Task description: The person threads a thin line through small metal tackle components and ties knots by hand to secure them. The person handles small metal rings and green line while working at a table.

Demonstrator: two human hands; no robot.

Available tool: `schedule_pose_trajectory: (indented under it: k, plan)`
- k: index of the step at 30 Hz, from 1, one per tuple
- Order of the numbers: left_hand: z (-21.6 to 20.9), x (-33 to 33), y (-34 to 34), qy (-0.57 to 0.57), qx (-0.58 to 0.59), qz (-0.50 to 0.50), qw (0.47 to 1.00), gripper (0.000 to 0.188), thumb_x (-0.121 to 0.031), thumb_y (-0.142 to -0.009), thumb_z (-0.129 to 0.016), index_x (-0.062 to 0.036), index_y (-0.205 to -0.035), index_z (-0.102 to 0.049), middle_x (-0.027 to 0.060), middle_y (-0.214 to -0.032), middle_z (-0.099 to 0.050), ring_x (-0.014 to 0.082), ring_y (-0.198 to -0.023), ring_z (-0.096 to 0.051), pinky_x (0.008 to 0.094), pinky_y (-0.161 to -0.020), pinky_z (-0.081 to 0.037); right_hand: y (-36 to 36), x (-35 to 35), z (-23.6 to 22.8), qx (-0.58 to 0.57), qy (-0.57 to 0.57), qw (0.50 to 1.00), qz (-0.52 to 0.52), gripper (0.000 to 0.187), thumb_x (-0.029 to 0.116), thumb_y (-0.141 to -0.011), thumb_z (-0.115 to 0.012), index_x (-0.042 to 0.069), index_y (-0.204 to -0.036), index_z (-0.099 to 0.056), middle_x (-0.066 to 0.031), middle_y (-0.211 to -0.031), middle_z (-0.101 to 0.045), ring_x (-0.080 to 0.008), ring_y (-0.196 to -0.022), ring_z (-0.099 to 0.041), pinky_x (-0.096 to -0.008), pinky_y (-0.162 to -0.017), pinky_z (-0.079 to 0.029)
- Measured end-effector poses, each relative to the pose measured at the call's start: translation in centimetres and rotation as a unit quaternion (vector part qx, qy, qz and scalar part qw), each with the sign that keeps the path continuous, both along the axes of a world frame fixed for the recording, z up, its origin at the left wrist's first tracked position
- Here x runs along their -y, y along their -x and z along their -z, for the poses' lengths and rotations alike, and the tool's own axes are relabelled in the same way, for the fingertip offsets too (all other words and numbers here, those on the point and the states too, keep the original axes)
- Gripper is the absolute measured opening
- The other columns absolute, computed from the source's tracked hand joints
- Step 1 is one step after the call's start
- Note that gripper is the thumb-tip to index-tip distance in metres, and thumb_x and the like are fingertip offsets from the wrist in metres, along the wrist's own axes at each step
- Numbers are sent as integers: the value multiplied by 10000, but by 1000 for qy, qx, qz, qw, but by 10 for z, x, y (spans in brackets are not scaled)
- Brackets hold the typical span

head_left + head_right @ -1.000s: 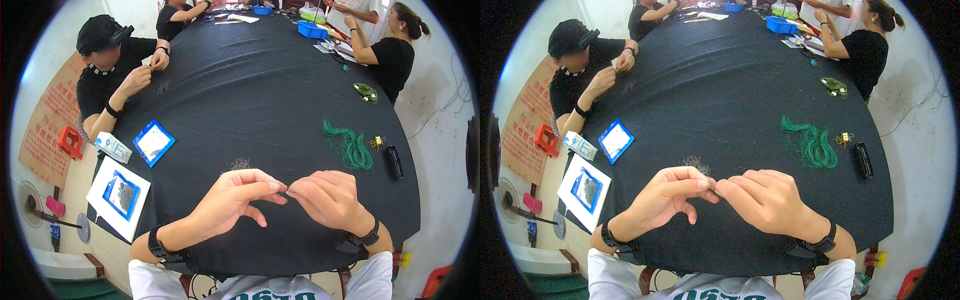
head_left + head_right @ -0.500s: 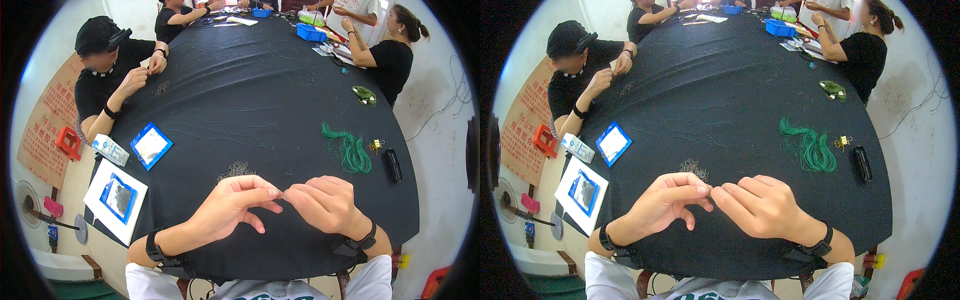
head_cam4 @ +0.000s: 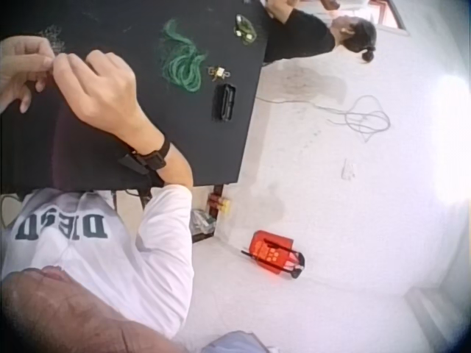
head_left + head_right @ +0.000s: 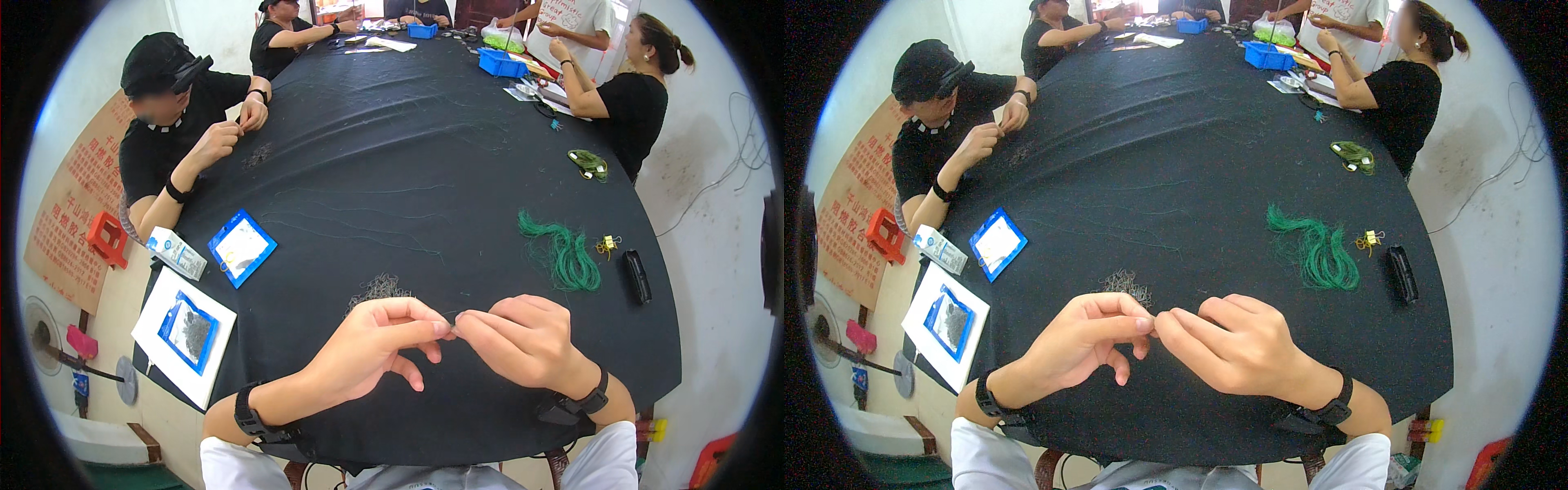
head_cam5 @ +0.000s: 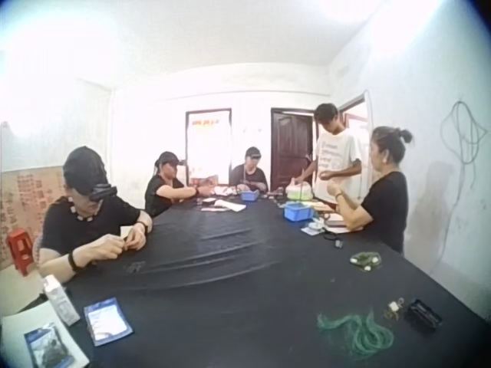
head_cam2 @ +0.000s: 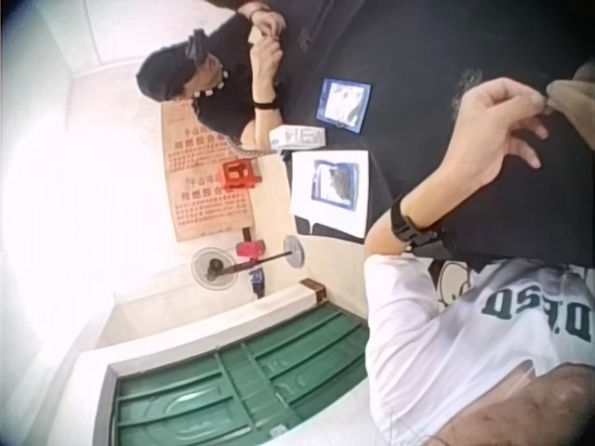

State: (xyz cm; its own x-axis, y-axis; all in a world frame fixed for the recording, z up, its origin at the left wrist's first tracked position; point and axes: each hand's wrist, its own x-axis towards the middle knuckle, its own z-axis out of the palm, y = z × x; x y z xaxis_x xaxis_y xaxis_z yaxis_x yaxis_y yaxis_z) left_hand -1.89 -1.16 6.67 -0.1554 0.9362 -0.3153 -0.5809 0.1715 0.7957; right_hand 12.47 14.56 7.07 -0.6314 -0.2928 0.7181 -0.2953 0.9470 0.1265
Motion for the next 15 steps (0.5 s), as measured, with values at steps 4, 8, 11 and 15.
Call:
schedule_pose_trajectory:
  k: [4,8,11,15]
  plan:
    - [-3,-2,-2,1,-11,-16,1000,133,-124,-899,-602,7,-912,-623,89,-855,-624,126,-697,-591,282,-484,-542,1,1,-2,2,1,1000,1,234,103,-671,-702,29,-889,-662,-28,-793,-646,-107,-588,-558,-223,-504,-450]
    - [-2,-1,-3,-7,-14,-18,1000,139,-121,-900,-600,15,-917,-624,100,-862,-630,119,-672,-576,285,-492,-543,0,1,-1,5,5,1000,1,224,104,-674,-706,27,-880,-661,-29,-789,-642,-106,-586,-562,-224,-505,-451]
    - [-1,-1,-3,-18,-6,-13,1000,133,-117,-899,-603,12,-917,-626,96,-861,-631,113,-666,-573,280,-502,-537,-1,1,-1,1,5,1000,0,222,107,-674,-708,27,-876,-661,-29,-788,-639,-107,-588,-565,-226,-505,-453]
    - [0,0,-3,-21,-4,-14,1000,129,-111,-897,-606,14,-922,-626,89,-858,-631,106,-661,-569,269,-518,-530,0,1,-2,-3,4,1000,2,225,109,-669,-703,31,-876,-661,-27,-789,-636,-109,-586,-566,-226,-510,-458]
